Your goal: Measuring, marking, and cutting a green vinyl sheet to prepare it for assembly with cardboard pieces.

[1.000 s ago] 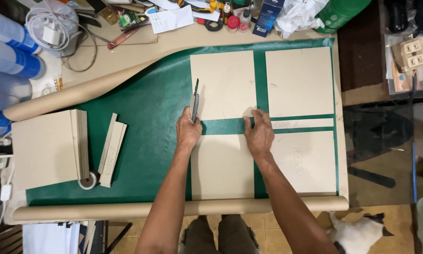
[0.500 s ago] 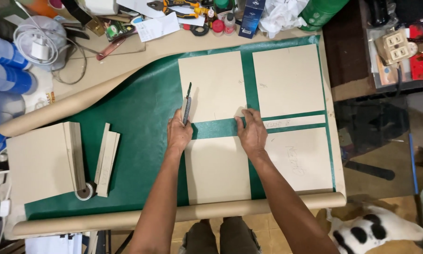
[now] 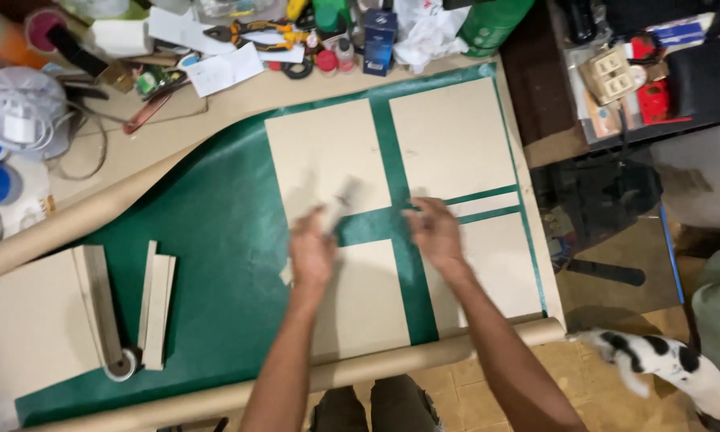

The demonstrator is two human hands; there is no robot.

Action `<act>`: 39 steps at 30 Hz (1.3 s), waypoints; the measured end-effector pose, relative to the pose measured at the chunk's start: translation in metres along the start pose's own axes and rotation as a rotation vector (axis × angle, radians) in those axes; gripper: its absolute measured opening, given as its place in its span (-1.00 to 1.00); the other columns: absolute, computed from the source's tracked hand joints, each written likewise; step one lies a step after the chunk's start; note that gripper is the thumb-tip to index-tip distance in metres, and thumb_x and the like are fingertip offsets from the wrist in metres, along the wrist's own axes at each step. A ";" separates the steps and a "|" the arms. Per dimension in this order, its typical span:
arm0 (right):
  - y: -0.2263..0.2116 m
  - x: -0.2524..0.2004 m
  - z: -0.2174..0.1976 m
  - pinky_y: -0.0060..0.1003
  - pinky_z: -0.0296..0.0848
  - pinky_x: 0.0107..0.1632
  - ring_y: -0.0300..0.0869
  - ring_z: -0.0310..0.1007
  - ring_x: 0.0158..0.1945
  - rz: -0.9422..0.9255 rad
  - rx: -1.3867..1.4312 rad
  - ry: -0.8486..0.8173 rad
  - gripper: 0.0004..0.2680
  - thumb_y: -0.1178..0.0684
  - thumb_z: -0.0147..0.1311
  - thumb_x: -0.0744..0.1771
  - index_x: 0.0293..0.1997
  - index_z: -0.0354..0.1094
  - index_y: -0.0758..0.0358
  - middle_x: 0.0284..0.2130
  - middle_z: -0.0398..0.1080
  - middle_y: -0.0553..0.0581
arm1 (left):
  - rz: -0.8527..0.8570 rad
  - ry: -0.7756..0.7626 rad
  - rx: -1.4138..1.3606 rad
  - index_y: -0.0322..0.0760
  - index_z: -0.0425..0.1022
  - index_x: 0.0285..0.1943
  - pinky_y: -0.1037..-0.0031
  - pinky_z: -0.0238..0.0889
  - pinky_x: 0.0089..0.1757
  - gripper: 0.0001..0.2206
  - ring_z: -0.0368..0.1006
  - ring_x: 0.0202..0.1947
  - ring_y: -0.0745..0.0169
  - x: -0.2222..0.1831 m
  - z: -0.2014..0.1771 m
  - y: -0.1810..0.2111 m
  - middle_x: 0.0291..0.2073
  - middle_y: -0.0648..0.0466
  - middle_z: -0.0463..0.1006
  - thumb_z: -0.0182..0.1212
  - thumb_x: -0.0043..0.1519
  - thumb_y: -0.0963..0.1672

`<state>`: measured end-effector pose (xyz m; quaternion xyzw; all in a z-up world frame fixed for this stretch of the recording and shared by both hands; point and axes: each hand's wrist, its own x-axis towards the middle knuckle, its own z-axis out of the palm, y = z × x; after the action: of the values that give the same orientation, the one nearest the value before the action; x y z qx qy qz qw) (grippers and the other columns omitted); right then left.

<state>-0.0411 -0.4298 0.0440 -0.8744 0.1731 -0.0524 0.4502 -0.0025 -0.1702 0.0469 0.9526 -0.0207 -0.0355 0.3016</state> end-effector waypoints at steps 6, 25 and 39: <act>0.095 0.032 -0.113 0.13 0.50 -0.10 0.25 0.54 -0.15 -0.064 -0.425 0.342 -0.92 0.02 0.18 0.39 -0.17 0.58 0.10 -0.31 0.52 0.25 | 0.105 -0.233 -0.005 -0.12 0.49 0.15 0.28 0.43 0.01 -0.55 0.56 -0.03 0.02 0.006 0.085 0.063 -0.16 0.02 0.58 0.44 0.04 -0.16; 0.099 0.066 -0.144 -0.08 0.53 -0.02 0.09 0.55 -0.21 -0.154 -0.349 0.255 -0.88 -0.09 0.32 0.38 0.00 0.64 -0.09 -0.38 0.50 0.16 | 0.144 -0.078 0.006 -0.18 0.46 -0.19 0.14 0.51 -0.28 -0.79 0.56 -0.33 -0.11 0.021 0.109 0.105 -0.49 -0.04 0.50 0.39 0.07 -0.18; 0.095 0.076 -0.148 0.04 0.48 0.00 0.14 0.51 -0.16 -0.028 -0.284 0.192 -0.81 -0.19 0.28 0.39 0.08 0.59 -0.15 -0.36 0.45 0.19 | 0.099 -0.137 -0.034 -0.23 0.51 -0.05 0.09 0.51 -0.20 -0.72 0.58 -0.20 -0.13 0.028 0.101 0.109 -0.39 -0.03 0.59 0.41 0.06 -0.19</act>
<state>-0.0313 -0.6211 0.0493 -0.9225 0.2087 -0.1172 0.3027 0.0153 -0.3192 0.0261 0.9404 -0.0878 -0.0860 0.3171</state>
